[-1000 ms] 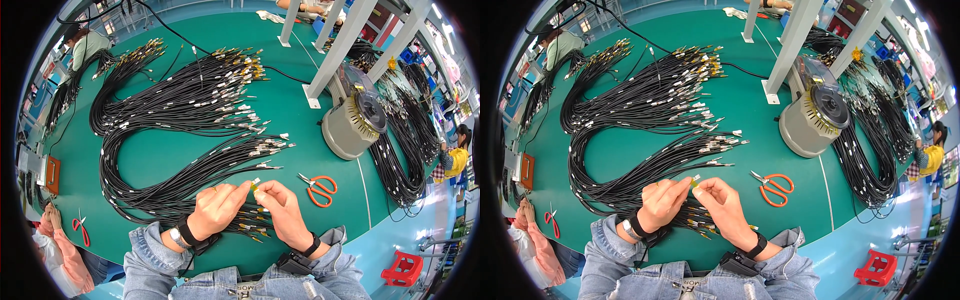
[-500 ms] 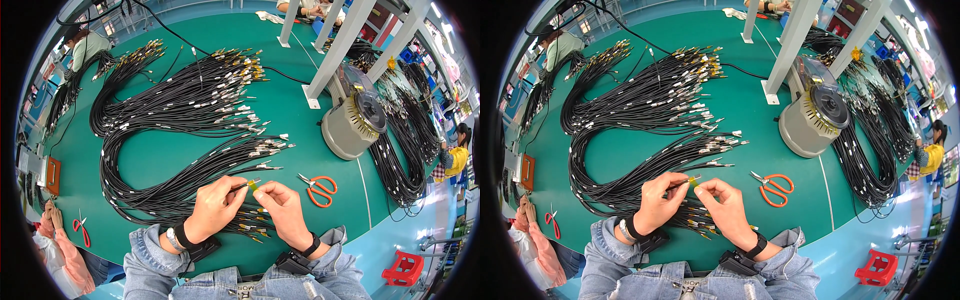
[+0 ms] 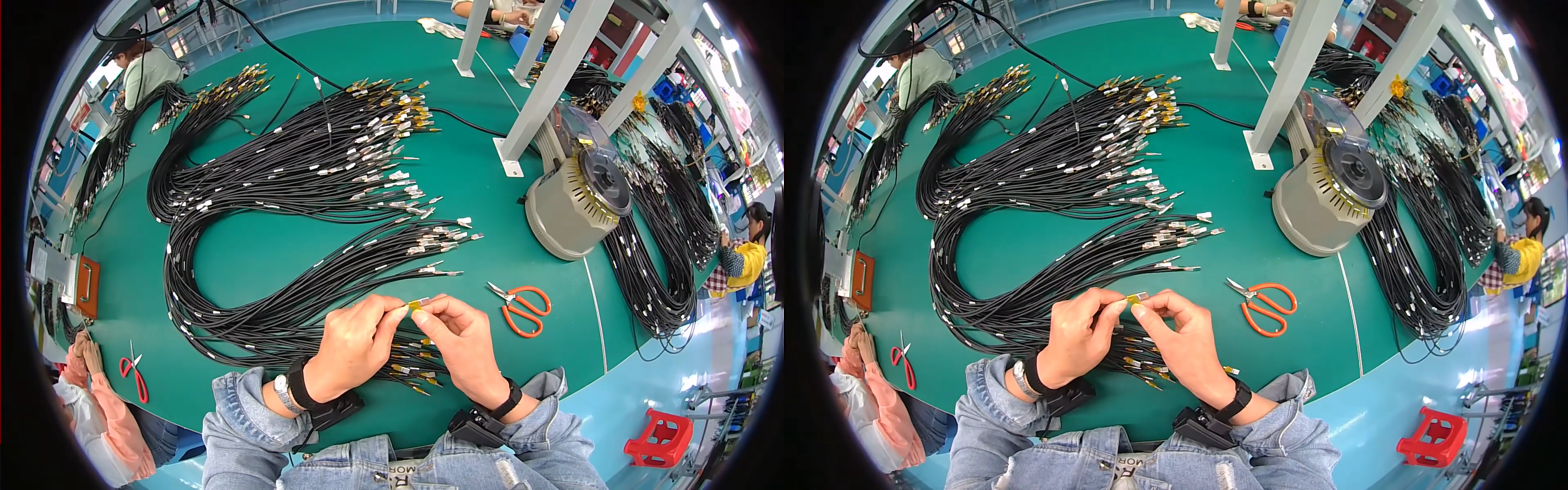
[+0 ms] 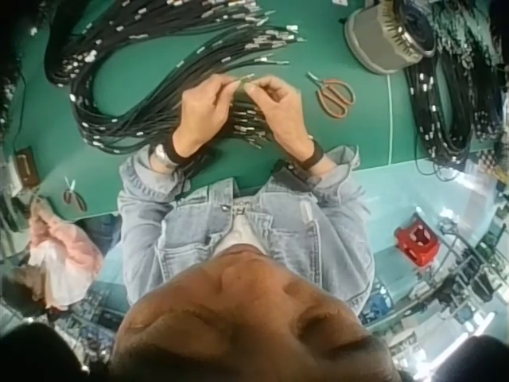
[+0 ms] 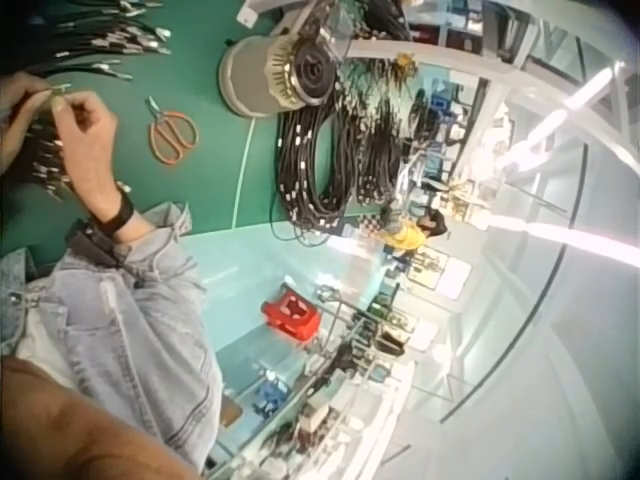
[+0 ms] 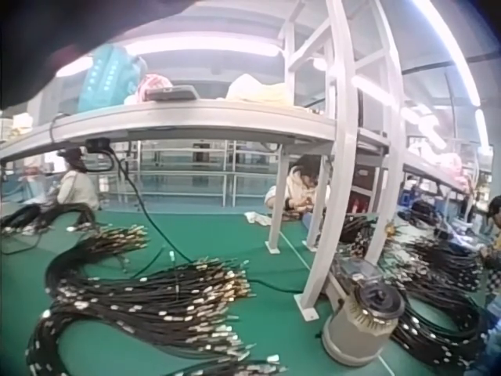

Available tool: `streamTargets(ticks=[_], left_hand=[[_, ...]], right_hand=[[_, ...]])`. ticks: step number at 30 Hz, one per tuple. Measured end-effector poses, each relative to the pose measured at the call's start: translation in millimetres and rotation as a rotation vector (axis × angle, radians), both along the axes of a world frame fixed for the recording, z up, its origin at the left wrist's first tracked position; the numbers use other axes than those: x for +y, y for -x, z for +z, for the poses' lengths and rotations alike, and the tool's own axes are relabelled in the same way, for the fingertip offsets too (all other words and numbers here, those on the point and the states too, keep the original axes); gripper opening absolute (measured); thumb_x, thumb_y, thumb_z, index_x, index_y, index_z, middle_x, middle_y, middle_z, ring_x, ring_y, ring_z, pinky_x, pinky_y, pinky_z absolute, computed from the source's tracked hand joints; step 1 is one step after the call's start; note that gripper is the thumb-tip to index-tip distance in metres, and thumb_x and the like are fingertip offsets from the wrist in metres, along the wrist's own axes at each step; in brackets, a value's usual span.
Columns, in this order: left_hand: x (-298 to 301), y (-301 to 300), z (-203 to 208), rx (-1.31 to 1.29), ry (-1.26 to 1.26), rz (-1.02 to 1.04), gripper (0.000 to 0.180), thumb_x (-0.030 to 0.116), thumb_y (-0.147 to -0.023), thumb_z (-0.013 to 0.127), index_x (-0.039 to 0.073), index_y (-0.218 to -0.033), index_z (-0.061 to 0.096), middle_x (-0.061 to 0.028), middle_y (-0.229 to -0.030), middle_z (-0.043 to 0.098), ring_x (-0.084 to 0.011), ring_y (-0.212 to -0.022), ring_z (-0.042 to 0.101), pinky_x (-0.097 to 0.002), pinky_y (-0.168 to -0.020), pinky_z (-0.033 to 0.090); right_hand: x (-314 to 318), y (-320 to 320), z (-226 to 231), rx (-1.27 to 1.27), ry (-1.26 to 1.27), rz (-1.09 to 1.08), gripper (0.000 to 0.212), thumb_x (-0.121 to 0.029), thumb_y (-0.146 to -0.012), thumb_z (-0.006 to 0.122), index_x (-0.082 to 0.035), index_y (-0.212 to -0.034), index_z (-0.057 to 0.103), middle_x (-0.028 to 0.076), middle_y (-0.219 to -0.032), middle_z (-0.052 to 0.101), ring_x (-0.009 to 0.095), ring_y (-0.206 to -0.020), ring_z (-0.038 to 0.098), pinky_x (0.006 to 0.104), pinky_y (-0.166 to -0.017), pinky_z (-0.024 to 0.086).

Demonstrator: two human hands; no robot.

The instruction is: The person picks up a cable and a yellow component by hand, fits the component onto the cable end, and then places the assembled cable onto a pile on the table.

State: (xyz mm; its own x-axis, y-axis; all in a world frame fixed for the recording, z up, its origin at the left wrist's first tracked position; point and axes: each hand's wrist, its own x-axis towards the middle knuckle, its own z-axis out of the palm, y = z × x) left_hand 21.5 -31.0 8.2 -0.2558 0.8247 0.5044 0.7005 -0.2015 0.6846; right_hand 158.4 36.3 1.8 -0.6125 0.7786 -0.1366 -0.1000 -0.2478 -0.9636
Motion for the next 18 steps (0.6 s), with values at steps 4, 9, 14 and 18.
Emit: streamTargets(ticks=[4, 9, 14, 18], left_hand=[[-0.8, -0.4, -0.3, 0.004, 0.022, 0.006, 0.004, 0.001, -0.079, 0.06, 0.0, -0.078, 0.057, -0.0087, -0.058, 0.056, -0.0175, -0.044, 0.054, -0.0272, -0.04, 0.04], [-1.2, -0.7, -0.8, 0.004, 0.033, 0.005, 0.004, 0.001, -0.08, 0.059, 0.0, -0.078, 0.057, -0.0087, -0.058, 0.056, -0.0175, -0.044, 0.054, -0.0276, -0.04, 0.04], [-2.6, 1.2, -1.4, -0.033, 0.086, -0.013, 0.005, 0.002, -0.081, 0.059, 0.0, -0.078, 0.056, -0.0082, -0.057, 0.055, -0.0158, -0.044, 0.053, -0.0265, -0.04, 0.039], [-4.0, 3.0, 0.9, -0.147, 0.171, -0.045, 0.009, 0.005, -0.084, 0.057, -0.002, -0.079, 0.056, -0.0063, -0.056, 0.055, -0.0115, -0.044, 0.051, -0.0242, -0.04, 0.038]], right_hand=[[-0.1, -0.3, 0.8, -0.011, -0.005, 0.004, 0.005, -0.005, -0.084, 0.06, 0.0, -0.084, 0.06, -0.001, -0.084, 0.058, 0.004, -0.076, 0.052, 0.0189, -0.067, 0.042], [0.1, -0.2, -0.1, -0.012, -0.012, 0.003, 0.006, -0.005, -0.084, 0.06, 0.001, -0.084, 0.06, -0.001, -0.083, 0.058, 0.004, -0.076, 0.052, 0.0189, -0.067, 0.042], [0.6, 0.0, 0.4, -0.01, -0.007, 0.002, 0.006, -0.005, -0.084, 0.06, 0.001, -0.084, 0.061, -0.001, -0.083, 0.058, 0.004, -0.075, 0.053, 0.019, -0.068, 0.042], [0.6, 0.3, -0.6, -0.013, -0.012, -0.003, 0.006, -0.005, -0.084, 0.06, 0.001, -0.084, 0.061, -0.001, -0.083, 0.058, 0.005, -0.075, 0.053, 0.0191, -0.068, 0.043]])
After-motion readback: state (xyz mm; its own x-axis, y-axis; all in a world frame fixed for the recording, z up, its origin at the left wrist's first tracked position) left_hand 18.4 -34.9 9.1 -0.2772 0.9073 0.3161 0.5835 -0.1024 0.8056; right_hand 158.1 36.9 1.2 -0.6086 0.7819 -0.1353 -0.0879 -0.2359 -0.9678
